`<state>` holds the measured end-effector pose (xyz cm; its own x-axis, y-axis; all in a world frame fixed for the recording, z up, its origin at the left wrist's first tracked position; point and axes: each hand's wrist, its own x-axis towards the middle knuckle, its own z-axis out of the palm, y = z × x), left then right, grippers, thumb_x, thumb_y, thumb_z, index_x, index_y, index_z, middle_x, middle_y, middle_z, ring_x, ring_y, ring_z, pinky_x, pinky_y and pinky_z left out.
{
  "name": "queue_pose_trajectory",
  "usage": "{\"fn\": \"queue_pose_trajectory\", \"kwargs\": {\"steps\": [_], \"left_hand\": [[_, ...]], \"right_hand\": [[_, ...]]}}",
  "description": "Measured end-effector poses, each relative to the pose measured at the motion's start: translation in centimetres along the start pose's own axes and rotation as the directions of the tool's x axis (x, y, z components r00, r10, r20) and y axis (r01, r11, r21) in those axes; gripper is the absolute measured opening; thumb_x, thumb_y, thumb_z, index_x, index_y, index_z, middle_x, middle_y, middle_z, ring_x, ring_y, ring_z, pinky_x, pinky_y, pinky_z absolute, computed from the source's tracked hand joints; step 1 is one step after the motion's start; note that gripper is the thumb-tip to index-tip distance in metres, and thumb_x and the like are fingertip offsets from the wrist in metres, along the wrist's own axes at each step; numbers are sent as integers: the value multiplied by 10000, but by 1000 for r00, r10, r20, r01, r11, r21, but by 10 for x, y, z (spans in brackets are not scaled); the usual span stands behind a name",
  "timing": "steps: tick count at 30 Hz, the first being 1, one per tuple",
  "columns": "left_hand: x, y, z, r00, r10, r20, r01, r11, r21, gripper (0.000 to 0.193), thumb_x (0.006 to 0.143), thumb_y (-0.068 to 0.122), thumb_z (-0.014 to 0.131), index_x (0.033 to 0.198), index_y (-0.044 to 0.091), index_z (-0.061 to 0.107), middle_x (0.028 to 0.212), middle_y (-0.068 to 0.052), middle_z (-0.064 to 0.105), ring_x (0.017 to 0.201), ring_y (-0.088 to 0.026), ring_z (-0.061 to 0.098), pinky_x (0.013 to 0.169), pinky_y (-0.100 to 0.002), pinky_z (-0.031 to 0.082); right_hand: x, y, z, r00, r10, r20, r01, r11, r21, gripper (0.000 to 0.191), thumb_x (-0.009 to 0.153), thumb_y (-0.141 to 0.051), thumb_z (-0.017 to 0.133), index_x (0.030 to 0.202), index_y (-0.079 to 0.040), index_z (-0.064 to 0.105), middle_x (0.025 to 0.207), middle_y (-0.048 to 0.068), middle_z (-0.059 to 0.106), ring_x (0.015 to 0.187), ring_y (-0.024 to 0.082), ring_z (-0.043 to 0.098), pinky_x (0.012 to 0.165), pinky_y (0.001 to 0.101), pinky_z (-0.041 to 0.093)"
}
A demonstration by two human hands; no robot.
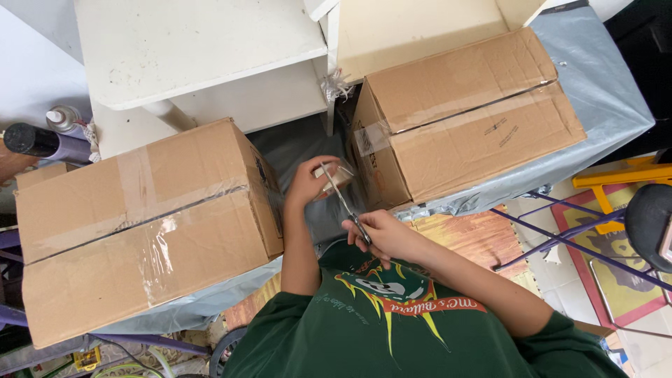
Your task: The person crumples sheets of newspaper and places them into a cardboard box, then folds the box flaps closed and seals the top seam with clear packing tape, cutting the tape with scissors and pressing it down. They move a pink plate aside on the covered table while working.
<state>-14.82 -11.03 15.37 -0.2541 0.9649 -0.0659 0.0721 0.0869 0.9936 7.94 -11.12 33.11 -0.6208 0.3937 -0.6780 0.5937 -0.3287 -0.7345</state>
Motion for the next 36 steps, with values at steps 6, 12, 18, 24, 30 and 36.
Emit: {"fn": "queue_pose_trajectory", "kwargs": {"steps": [6,12,18,24,30,36], "left_hand": [[-8,-5,9,995,60,-74,-69,991,-117,264,952,216,730,1164,59,753,1078,-78,771,998,-150,708,873,-287,552],[-17,4,7,990,48,-131,-65,990,-125,260,958,212,735,1167,60,761,1026,-53,760,923,-105,675,824,-269,545],[-29,16,9,971,62,-232,-112,972,-208,258,953,175,735,1174,44,758,1054,-52,758,940,-101,675,831,-268,550],[-39,26,3,945,59,-321,-129,971,-202,258,959,161,722,1185,41,752,1087,-49,760,963,-99,681,840,-263,553],[-43,29,3,943,47,-328,-111,978,-179,256,961,159,725,1186,40,758,1052,-46,753,922,-91,659,812,-260,543],[-55,33,-6,935,31,-354,-117,968,-223,254,968,142,718,1192,25,747,1097,-57,750,976,-101,671,858,-258,544]], "right_hand": [[-27,-27,-104,616,-592,-521,288,784,-550,235,911,-176,760,996,27,676,917,129,774,776,147,762,630,292,588],[-13,-33,-209,385,-817,-429,-205,377,-903,256,887,-162,852,1056,0,749,928,180,737,854,317,710,765,434,580],[-7,-63,-137,461,-882,-94,-113,47,-993,306,919,-282,713,1142,-73,733,1223,96,720,1116,313,651,897,466,492],[26,-94,-95,628,-596,501,269,-438,-858,346,902,-357,608,854,-46,751,1103,112,711,1362,277,527,1237,441,275],[47,-120,-83,923,-138,358,276,-410,-869,555,1015,-477,471,831,-36,753,1001,93,740,1221,255,604,1349,429,168],[41,-112,-103,343,-798,496,629,-197,-752,298,1014,-314,617,1078,-48,734,1206,144,692,1251,361,593,1177,514,298]]}}
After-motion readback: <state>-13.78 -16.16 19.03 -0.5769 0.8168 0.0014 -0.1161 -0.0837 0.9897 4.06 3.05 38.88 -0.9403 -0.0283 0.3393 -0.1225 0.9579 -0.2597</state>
